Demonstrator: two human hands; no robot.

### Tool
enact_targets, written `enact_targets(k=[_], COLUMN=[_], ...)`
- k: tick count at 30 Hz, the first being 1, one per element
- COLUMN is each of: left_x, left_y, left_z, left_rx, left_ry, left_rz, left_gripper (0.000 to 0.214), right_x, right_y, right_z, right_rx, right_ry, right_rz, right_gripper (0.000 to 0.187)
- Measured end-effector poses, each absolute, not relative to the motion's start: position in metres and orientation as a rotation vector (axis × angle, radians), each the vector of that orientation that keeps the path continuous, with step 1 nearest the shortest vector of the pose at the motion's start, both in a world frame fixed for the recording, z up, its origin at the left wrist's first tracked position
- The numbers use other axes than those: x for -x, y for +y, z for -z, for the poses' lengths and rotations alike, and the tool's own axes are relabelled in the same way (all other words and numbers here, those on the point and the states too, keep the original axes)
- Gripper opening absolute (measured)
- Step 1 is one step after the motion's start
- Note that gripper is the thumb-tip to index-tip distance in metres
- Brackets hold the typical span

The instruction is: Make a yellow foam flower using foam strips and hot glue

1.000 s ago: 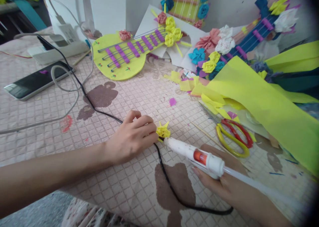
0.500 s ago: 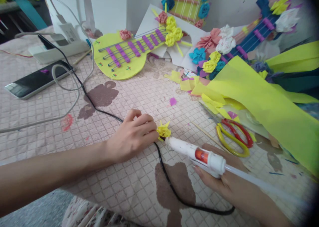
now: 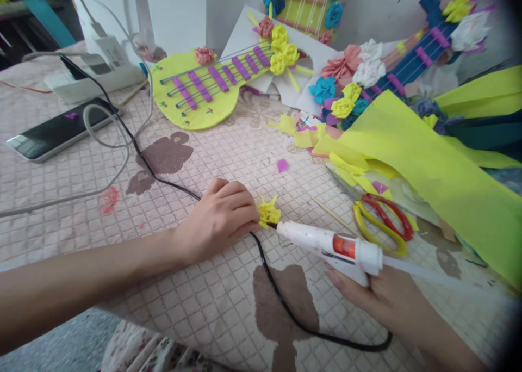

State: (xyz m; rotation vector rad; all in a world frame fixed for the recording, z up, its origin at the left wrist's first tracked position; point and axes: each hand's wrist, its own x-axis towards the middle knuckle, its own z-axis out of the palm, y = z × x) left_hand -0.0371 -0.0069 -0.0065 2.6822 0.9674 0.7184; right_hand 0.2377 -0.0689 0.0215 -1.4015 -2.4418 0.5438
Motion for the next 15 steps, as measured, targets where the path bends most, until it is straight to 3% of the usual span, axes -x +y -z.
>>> enact_targets(k=[15], left_x=[0.0333], left_y=[-0.002], left_z=[0.0081], left_rx=[-2.352], left_ry=[1.037], left_rz=[-0.736], left_gripper=[0.006], right_x=[-0.2452], right_y=[-0.0692], right_z=[-0.0148], right_rx=[1.363], right_ry=[-2.351], right_rz=[-0.467], right_gripper=[0.017])
